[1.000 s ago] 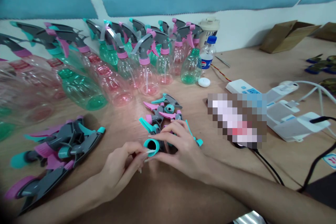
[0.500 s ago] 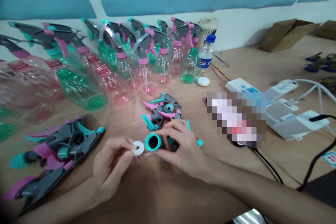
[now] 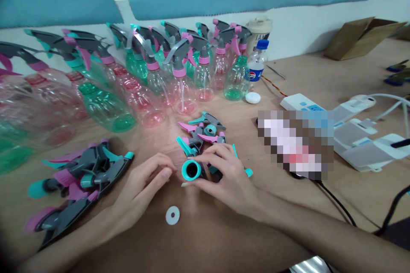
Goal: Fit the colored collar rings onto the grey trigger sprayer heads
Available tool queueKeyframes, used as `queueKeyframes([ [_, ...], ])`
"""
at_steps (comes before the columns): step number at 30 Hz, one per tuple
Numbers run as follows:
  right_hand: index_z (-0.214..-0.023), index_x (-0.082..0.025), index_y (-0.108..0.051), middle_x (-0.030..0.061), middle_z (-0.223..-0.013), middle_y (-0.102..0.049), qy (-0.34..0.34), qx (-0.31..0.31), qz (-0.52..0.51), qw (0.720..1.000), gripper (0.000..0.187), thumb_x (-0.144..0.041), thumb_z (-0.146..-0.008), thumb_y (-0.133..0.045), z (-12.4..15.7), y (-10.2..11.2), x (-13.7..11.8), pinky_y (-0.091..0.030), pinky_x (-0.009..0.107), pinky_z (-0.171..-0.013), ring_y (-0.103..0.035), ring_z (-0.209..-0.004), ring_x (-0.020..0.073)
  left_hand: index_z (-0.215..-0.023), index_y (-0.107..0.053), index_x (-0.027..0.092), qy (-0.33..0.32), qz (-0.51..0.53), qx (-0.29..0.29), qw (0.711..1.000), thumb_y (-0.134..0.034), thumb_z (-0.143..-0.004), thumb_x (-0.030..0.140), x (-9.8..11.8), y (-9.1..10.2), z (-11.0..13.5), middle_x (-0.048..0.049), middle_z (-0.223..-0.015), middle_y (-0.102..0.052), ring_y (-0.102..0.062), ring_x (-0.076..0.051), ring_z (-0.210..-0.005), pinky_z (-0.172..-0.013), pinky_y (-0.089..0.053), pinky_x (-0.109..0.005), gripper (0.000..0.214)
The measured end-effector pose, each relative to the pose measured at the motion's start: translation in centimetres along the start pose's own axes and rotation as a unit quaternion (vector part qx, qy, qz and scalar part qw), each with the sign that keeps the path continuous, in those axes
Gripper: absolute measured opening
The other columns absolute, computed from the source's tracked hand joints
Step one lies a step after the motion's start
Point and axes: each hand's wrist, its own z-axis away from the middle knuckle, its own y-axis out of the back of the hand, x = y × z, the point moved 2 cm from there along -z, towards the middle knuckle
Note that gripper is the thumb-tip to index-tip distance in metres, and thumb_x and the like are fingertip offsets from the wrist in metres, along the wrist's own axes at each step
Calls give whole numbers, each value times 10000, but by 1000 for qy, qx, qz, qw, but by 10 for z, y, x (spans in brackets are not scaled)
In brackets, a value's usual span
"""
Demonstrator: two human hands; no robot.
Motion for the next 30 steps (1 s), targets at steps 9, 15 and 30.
queueKeyframes([
  [9, -945, -235, -650, 36, -874, -635, 51, 12, 28, 998, 216, -354, -772, -699, -1, -1, -2, -424, 406, -839, -595, -856, 203, -882, -601, 214, 16, -111, -174, 978, -775, -685, 401, 5, 3, 25, 16, -878, -587, -545, -174, -823, -661, -408, -257, 323],
  [15, -923, -233, -657, 37, -861, -634, 57, 12, 41, 997, 202, -370, -777, -688, -1, -1, -3, -430, 405, -831, -598, -838, 202, -785, -613, 202, 39, -66, -206, 976, -739, -731, 195, 11, 1, 20, 47, -740, -592, -544, -140, -724, -604, -373, -227, 137],
  [30, -981, -239, -664, 35, -872, -628, 53, -13, 32, 998, 205, -316, -792, -685, 0, -1, -4, -426, 381, -804, -587, -849, 191, -793, -521, 181, 14, -75, -22, 997, -465, -870, 112, -2, -7, 20, 47, -687, -491, -439, -95, -580, -553, -330, -211, 119],
])
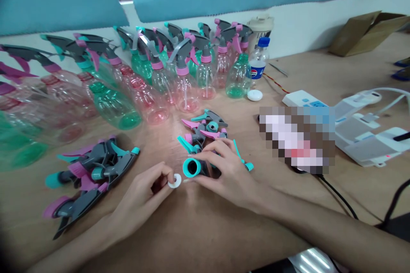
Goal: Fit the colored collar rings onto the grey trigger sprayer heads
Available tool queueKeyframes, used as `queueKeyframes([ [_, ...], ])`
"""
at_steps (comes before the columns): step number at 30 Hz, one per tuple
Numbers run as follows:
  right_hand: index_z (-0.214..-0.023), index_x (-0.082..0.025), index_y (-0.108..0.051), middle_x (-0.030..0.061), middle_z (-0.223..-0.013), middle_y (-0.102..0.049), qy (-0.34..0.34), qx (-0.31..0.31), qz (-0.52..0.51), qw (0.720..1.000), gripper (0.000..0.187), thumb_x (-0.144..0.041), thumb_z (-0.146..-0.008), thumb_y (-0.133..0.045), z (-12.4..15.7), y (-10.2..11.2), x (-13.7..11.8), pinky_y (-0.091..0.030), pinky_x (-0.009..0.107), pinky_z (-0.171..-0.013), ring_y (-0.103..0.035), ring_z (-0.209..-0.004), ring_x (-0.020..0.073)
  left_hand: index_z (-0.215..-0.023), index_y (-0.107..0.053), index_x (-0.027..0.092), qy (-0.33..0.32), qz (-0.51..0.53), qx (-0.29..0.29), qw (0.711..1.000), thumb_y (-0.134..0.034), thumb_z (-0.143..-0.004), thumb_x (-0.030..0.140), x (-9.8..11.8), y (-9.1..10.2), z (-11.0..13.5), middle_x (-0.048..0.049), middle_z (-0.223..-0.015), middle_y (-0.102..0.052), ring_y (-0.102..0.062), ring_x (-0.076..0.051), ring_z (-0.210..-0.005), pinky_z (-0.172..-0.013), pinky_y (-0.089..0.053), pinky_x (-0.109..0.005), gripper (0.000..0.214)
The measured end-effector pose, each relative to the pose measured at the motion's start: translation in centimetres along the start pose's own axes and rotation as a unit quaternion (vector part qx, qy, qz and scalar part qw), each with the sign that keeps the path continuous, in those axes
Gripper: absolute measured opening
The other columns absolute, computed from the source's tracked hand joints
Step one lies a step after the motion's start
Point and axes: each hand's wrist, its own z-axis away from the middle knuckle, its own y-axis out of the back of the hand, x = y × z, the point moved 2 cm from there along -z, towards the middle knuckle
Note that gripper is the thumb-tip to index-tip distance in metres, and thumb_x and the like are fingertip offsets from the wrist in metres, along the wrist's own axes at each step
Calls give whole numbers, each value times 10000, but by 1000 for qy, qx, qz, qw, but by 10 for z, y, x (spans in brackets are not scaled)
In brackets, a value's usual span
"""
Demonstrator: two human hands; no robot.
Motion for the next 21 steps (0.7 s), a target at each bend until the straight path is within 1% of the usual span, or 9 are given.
queueKeyframes([
  [2, -992, -236, -662, 36, -883, -631, 3, -4, -3, 1000, 209, -314, -799, -679, 0, 0, 0, -422, 378, -814, -589, -857, 189, -794, -521, 179, -5, 10, 16, 1000, -470, -878, 124, 1, 1, -1, 37, -715, -509, -450, -94, -595, -563, -340, -212, 113],
  [5, -1007, -228, -659, 38, -906, -633, 4, -5, -5, 1000, 227, -308, -796, -684, 0, 0, 1, -417, 373, -829, -588, -880, 189, -801, -535, 182, -1, 26, 25, 999, -490, -871, 125, 0, 2, -1, 31, -742, -537, -470, -95, -612, -573, -355, -211, 101],
  [7, -1001, -222, -659, 38, -905, -630, -1, -5, -5, 1000, 227, -304, -791, -690, -1, 0, 1, -417, 368, -824, -583, -881, 188, -812, -543, 187, 19, 47, 32, 998, -502, -859, 124, -4, 2, -1, 30, -757, -557, -495, -97, -626, -576, -370, -210, 88],
  [11, -992, -213, -659, 40, -905, -620, -9, -10, -9, 1000, 230, -285, -779, -706, -1, 1, -1, -418, 358, -813, -570, -879, 184, -844, -555, 194, 70, 104, 23, 992, -507, -842, 134, -10, 0, -2, 23, -779, -596, -546, -105, -628, -569, -411, -214, 77],
  [13, -992, -215, -657, 39, -910, -618, -8, -13, -12, 1000, 236, -276, -771, -714, -1, 1, -1, -413, 359, -818, -569, -877, 182, -853, -572, 197, 83, 119, 24, 989, -510, -837, 149, -12, 0, -2, 16, -787, -615, -557, -113, -627, -561, -425, -220, 80],
  [18, -995, -221, -656, 39, -923, -621, -9, -14, -19, 1000, 231, -264, -775, -710, -1, 0, 0, -403, 368, -833, -569, -900, 187, -831, -622, 190, 89, 141, 46, 985, -566, -829, 242, -12, 0, -2, -6, -785, -638, -562, -133, -641, -561, -448, -241, 76],
  [21, -980, -213, -660, 39, -911, -624, -15, -14, -19, 1000, 213, -251, -776, -708, -1, 0, 0, -400, 374, -841, -569, -892, 187, -772, -582, 180, 116, 168, 70, 976, -636, -811, 314, -14, -1, -1, 5, -726, -618, -556, -125, -616, -538, -440, -227, 150],
])
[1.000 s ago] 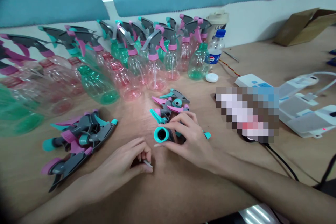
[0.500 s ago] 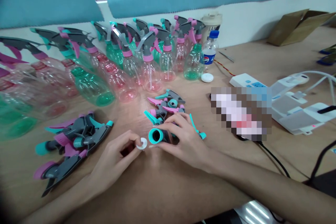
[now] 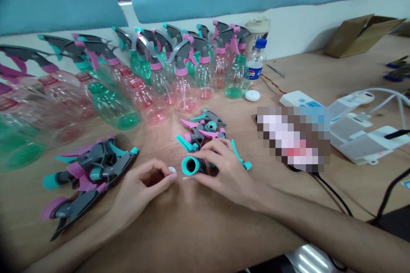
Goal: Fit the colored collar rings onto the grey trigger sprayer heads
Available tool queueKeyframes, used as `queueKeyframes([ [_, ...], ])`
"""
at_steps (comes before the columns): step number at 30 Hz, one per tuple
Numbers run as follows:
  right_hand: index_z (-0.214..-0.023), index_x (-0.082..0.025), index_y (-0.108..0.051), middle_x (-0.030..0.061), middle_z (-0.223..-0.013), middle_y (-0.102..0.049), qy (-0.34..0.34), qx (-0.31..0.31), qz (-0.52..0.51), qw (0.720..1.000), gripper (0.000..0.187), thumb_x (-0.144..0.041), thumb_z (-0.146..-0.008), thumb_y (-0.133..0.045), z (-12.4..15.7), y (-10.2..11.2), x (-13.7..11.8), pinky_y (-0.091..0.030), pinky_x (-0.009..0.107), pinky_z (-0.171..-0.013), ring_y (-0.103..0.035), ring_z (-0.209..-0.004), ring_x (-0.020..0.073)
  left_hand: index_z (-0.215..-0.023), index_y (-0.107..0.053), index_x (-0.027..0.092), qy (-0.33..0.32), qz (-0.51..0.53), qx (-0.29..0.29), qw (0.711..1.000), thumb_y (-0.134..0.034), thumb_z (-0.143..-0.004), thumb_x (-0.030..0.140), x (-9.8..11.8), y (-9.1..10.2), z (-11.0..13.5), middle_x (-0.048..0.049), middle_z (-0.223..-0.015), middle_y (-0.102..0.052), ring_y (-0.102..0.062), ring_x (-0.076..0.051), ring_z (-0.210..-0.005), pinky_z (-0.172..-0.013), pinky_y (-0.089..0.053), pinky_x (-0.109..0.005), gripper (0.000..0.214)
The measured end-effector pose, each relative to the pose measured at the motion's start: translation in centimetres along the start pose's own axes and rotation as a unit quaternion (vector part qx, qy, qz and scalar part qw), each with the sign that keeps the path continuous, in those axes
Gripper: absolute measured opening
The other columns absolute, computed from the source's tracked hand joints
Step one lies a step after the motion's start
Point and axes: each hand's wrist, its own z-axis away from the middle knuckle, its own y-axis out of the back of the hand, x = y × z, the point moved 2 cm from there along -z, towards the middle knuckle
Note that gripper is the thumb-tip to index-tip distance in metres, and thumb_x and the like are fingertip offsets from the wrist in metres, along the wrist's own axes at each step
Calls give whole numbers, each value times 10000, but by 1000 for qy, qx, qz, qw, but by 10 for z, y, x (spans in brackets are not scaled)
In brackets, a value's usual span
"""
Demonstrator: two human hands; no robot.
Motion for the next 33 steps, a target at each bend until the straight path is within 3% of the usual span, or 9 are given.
queueKeyframes([
  [5, -986, -216, -660, 39, -906, -624, 7, 5, 1, 1000, 207, -271, -789, -692, -1, 0, 0, -400, 380, -846, -571, -887, 188, -1031, -551, 224, 11, 81, 4, 997, -627, -842, 295, -5, 0, -2, 24, -791, -635, -605, -120, -649, -590, -488, -235, 216],
  [8, -989, -213, -660, 38, -902, -628, 12, 5, 2, 1000, 202, -278, -799, -678, 0, 0, 0, -399, 386, -857, -575, -886, 190, -923, -629, 209, -16, 35, -4, 999, -581, -881, 294, -5, 0, -3, 14, -808, -647, -610, -111, -664, -649, -484, -241, 106],
  [14, -1004, -193, -664, 49, -894, -632, 27, -7, -10, 1000, 237, -321, -805, -671, 4, 1, -4, -399, 390, -858, -587, -881, 191, -935, -603, 227, -69, 22, 104, 992, -547, -909, 257, 2, -7, -2, 38, -772, -608, -559, -91, -628, -605, -453, -217, 68],
  [17, -995, -196, -666, 46, -879, -629, 32, -11, -10, 999, 235, -339, -809, -664, 5, 1, -5, -393, 404, -872, -588, -884, 195, -972, -606, 224, -179, 0, 143, 973, -512, -924, 194, 12, -14, 0, 17, -808, -626, -555, -103, -687, -623, -446, -219, 109],
  [20, -1006, -205, -660, 41, -877, -624, 32, -8, -2, 999, 222, -328, -821, -650, 6, 0, -3, -400, 408, -865, -578, -895, 198, -1008, -597, 210, -313, -27, 114, 942, -543, -895, 124, 22, -22, 3, -7, -817, -640, -551, -125, -741, -638, -454, -231, 152],
  [23, -1041, -196, -644, 44, -887, -616, 47, 0, -3, 999, 237, -308, -832, -638, 7, -1, -1, -403, 413, -870, -572, -898, 194, -1013, -587, 198, -371, -43, 97, 923, -560, -874, 79, 25, -24, 4, -8, -771, -638, -532, -134, -728, -642, -459, -247, 185],
  [29, -1042, -190, -642, 47, -889, -615, 68, 18, -2, 998, 268, -343, -822, -650, 9, -4, -2, -399, 432, -896, -571, -908, 198, -928, -647, 223, -349, -106, 105, 925, -572, -871, 95, 25, -22, 1, -12, -823, -530, -520, -123, -748, -578, -435, -213, 158],
  [33, -1047, -194, -645, 47, -889, -619, 67, 23, 0, 998, 249, -329, -839, -630, 9, -3, -4, -398, 434, -902, -577, -911, 197, -1000, -585, 224, -281, -43, 110, 952, -636, -843, 168, 19, -25, -2, 1, -848, -525, -524, -107, -695, -564, -454, -210, 174],
])
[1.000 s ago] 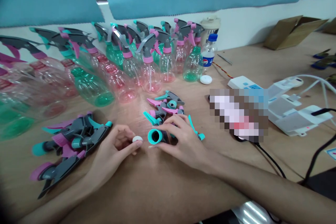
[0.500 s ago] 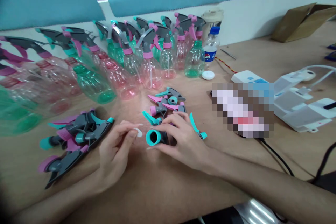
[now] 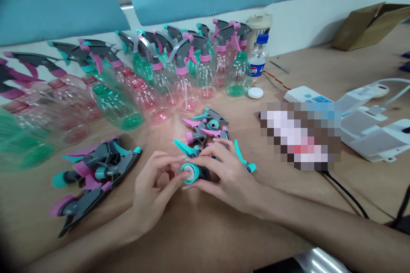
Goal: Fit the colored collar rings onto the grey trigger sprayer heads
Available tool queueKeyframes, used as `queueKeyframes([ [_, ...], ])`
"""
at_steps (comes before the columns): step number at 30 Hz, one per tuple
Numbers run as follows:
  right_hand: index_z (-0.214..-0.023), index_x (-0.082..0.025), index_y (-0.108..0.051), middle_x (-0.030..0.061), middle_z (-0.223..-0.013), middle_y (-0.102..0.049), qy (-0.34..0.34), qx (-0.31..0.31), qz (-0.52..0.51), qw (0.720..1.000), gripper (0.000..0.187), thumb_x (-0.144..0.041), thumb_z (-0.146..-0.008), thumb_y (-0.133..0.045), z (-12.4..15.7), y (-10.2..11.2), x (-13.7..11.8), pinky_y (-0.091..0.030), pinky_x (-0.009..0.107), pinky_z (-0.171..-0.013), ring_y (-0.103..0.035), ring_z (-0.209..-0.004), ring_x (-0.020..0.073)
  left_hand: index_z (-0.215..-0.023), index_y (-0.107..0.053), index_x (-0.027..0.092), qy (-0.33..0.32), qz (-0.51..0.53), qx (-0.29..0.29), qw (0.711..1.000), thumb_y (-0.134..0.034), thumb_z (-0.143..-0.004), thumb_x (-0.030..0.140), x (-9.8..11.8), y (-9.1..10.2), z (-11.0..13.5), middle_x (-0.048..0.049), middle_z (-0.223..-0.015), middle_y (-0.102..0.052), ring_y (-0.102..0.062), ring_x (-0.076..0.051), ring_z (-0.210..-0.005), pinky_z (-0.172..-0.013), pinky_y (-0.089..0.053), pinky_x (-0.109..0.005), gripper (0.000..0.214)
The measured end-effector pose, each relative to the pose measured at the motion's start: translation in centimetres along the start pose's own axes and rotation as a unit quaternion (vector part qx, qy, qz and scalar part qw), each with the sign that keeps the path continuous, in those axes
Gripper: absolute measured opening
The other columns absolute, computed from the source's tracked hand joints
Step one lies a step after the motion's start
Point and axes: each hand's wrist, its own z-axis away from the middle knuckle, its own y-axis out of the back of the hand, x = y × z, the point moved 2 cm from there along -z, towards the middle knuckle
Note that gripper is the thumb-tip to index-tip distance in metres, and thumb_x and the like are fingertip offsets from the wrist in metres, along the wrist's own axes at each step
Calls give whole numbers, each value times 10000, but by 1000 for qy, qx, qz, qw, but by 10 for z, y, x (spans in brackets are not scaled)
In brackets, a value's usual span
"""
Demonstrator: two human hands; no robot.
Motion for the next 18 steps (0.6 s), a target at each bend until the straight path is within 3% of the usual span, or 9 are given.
queueKeyframes([
  [2, -1050, -196, -647, 44, -885, -621, -1, -3, -1, 1000, 252, -323, -832, -639, -1, 1, 0, -400, 433, -900, -580, -913, 197, -963, -540, 214, 43, 34, 13, 998, -653, -830, 195, -3, 0, 1, 2, -854, -527, -525, -108, -685, -567, -458, -219, 176],
  [4, -1050, -200, -647, 36, -857, -616, -3, -7, 0, 1000, 257, -327, -827, -646, -2, 2, 0, -406, 426, -889, -585, -884, 189, -913, -524, 211, 44, 35, 10, 998, -627, -844, 185, -2, 2, 1, 1, -851, -522, -526, -113, -699, -590, -457, -234, 127],
  [7, -1052, -208, -644, 33, -832, -615, -2, -2, 14, 1000, 247, -335, -840, -627, -4, 5, 0, -414, 419, -880, -588, -871, 188, -930, -562, 217, -34, -19, -29, 999, -546, -875, 160, 6, 7, -1, -24, -890, -560, -543, -155, -809, -702, -463, -300, 81],
  [10, -1048, -208, -635, 40, -861, -626, 11, 10, 28, 1000, 225, -326, -859, -602, -4, 7, 0, -397, 434, -921, -590, -889, 188, -987, -591, 229, -111, -83, -63, 988, -507, -878, 237, 13, 10, 0, -54, -1003, -617, -538, -214, -923, -819, -426, -393, 138],
  [14, -1063, -198, -620, 40, -902, -626, 28, 5, 31, 999, 230, -302, -859, -605, -3, 7, 2, -361, 442, -969, -595, -885, 173, -997, -603, 237, -147, -160, -63, 974, -532, -855, 298, 15, 10, 1, -33, -1006, -674, -543, -230, -927, -826, -372, -405, 170],
  [18, -1051, -195, -625, 38, -905, -628, 40, 4, 36, 999, 212, -288, -861, -603, -1, 6, 6, -342, 438, -985, -601, -891, 170, -985, -606, 228, -168, -216, -71, 959, -583, -819, 248, 15, 8, 1, -24, -995, -695, -542, -225, -914, -806, -342, -385, 169],
])
